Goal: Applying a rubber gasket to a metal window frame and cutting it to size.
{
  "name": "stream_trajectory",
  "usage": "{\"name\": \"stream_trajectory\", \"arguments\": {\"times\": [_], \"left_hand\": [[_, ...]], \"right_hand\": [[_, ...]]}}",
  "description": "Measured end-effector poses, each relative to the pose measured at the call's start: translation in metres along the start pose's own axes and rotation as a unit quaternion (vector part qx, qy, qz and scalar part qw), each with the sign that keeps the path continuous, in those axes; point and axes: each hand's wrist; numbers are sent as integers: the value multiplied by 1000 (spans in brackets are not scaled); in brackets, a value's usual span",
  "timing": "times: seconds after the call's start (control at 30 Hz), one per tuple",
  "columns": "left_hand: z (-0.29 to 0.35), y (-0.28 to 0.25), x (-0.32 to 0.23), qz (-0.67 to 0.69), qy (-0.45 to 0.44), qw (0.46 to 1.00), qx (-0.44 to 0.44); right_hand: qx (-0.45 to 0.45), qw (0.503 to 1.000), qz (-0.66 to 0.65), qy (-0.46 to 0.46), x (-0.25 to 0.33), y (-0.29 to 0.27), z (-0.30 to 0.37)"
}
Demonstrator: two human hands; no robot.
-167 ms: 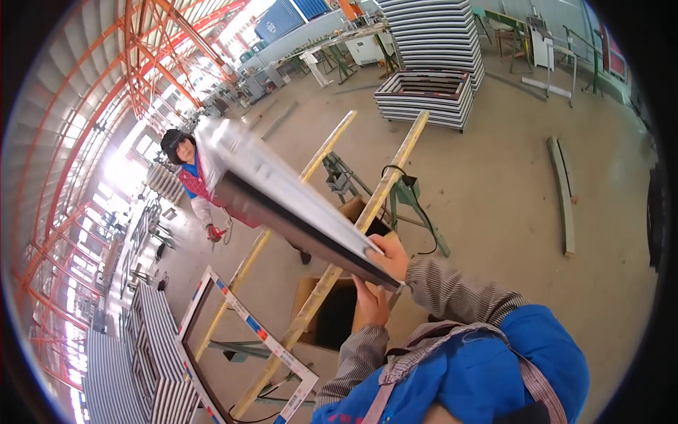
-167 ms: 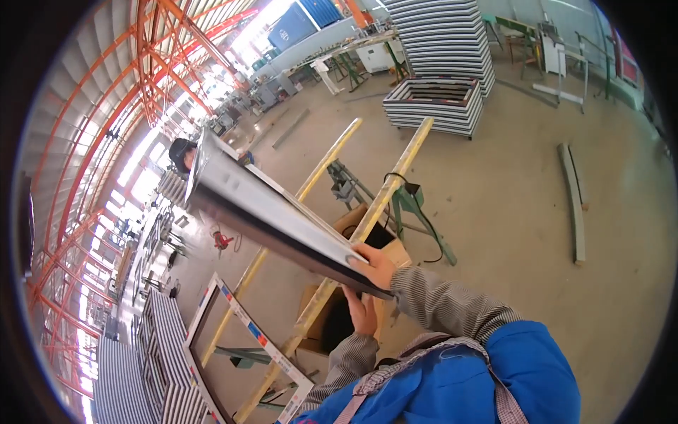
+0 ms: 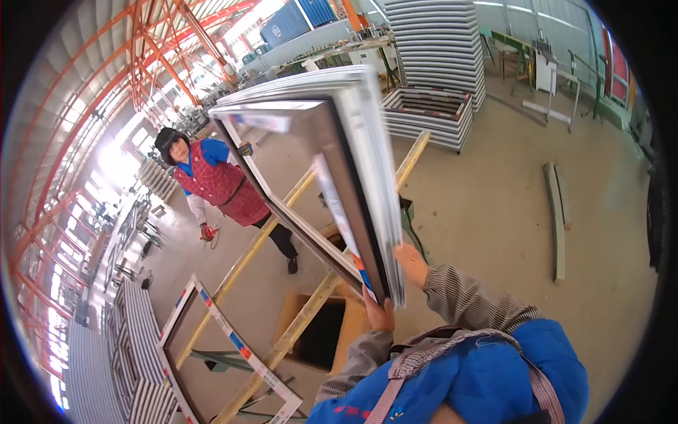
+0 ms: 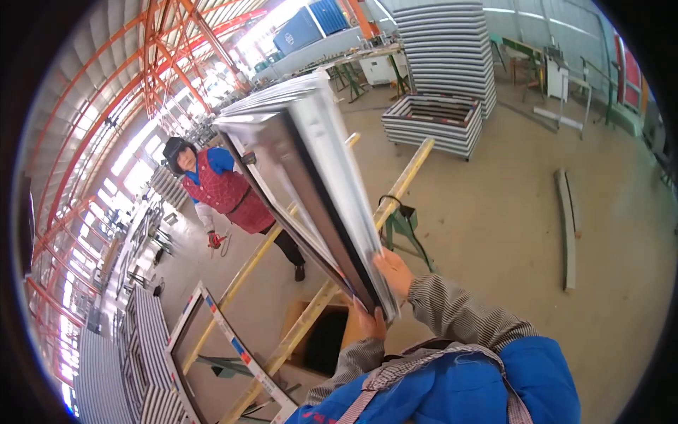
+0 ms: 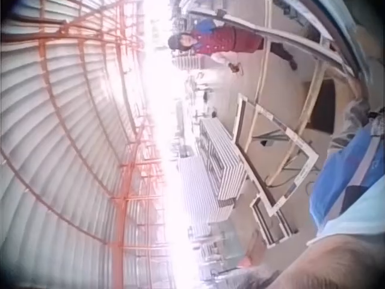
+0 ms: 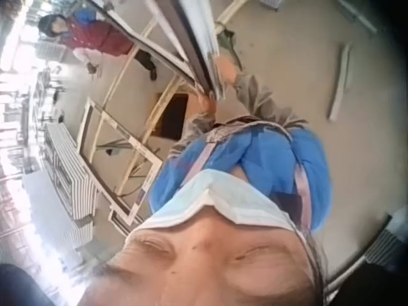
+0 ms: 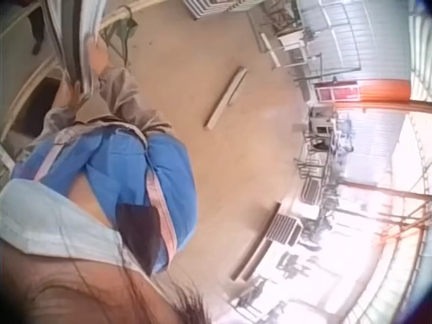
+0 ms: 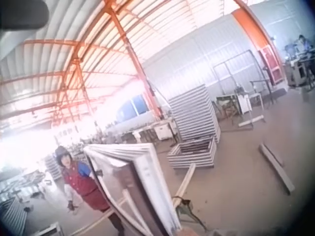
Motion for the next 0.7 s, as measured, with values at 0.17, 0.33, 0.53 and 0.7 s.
{"name": "stream_trajectory", "arguments": {"times": [0.17,0.33,0.53,0.7], "left_hand": [[-32,40,0,-70,38,997,-16],[-70,69,-6,-205,-1,978,42],[-97,84,-51,-319,4,948,-9],[-30,61,-72,-425,-119,887,-139]], "right_hand": [[-119,921,-351,122,28,-56,-51],[-148,894,-396,148,-36,-123,-103],[-196,856,-439,190,-255,-215,-161],[-121,857,-433,253,-335,-219,-197]]}}
Point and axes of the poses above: each hand's wrist, its own z-axis away from the middle knuckle, its own y-axis out of the palm, x = y × z, and after that the axes turned 7 degrees about z, right-handed
